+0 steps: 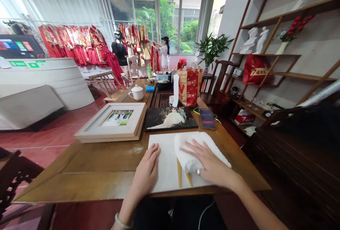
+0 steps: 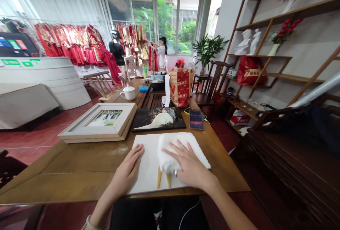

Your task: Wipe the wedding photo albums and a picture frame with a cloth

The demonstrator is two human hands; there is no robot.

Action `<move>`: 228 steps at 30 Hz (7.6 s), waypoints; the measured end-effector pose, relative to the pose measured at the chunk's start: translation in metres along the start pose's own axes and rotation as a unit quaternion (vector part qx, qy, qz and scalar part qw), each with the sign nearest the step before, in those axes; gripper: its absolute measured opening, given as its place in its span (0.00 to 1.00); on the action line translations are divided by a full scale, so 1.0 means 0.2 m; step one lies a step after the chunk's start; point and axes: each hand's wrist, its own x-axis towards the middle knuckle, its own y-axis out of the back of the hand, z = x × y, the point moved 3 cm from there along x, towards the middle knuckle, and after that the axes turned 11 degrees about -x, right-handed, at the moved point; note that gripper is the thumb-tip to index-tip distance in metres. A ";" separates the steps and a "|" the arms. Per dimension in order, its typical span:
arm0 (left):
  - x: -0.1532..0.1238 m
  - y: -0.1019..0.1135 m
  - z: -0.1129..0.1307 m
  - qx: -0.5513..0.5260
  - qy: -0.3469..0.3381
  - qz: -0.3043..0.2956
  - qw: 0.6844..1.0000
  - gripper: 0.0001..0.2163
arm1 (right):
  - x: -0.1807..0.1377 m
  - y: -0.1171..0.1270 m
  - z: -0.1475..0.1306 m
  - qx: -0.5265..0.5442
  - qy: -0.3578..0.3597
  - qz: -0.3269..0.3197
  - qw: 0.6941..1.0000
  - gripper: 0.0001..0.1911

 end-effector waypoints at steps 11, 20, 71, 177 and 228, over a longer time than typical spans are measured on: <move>0.00 0.01 0.01 0.011 0.006 0.000 1.000 0.19 | 0.29 -0.07 -0.13 -0.052 -0.028 0.025 0.998 0.43; 0.00 0.01 0.01 -0.007 0.007 0.006 1.000 0.18 | -0.21 -0.06 -0.31 0.023 0.127 -0.103 0.986 0.46; 0.01 0.03 0.02 0.005 0.009 -0.015 1.000 0.18 | -0.06 -0.07 -0.09 -0.031 -0.027 0.053 0.998 0.47; 0.00 0.02 0.01 0.005 0.010 -0.007 1.000 0.19 | -0.23 -0.08 -0.19 0.096 0.077 -0.059 0.991 0.51; 0.00 0.03 0.00 -0.005 0.019 -0.007 1.000 0.19 | -0.08 -0.05 -0.39 -0.035 0.089 -0.110 0.989 0.53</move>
